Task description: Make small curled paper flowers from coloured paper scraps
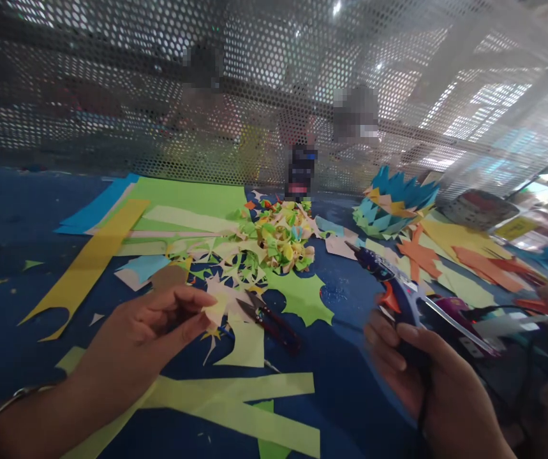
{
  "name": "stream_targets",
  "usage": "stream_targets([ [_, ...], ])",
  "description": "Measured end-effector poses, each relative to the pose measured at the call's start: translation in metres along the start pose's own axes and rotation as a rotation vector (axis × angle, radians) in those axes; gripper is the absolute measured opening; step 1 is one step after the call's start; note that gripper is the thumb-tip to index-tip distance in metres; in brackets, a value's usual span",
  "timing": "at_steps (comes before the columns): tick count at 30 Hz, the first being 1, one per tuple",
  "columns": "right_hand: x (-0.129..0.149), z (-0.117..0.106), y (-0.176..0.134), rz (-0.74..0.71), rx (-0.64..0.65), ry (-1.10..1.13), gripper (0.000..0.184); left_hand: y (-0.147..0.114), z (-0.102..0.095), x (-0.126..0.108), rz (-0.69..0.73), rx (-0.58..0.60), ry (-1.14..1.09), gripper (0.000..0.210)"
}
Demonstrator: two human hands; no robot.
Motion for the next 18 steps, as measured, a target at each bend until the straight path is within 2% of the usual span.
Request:
stream_targets([
  [3,0.002,0.011,-0.005,-0.020,-0.011,-0.028,0.026,0.000,0.001,-0.001,0.000,0.005,0.007,0.015],
  [7,0.005,0.022,-0.014,-0.045,-0.059,-0.014,0.018,0.000,0.002,-0.001,0.001,0.039,0.010,0.017],
  [9,0.005,0.027,-0.018,-0.052,-0.072,-0.025,0.020,0.000,0.003,-0.001,-0.003,0.055,0.009,0.017],
  [18,-0.011,0.041,-0.028,-0.048,0.059,-0.051,0.025,-0.001,0.003,-0.003,0.019,0.069,0.000,0.014],
])
Point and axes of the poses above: each hand's wrist, its own y-axis towards the middle knuckle, its own z-axis out of the palm, x = y × z, the point moved 5 cm from there along y, towards the middle knuckle, and after that the axes turned 10 degrees about z, right-handed, at the moved point
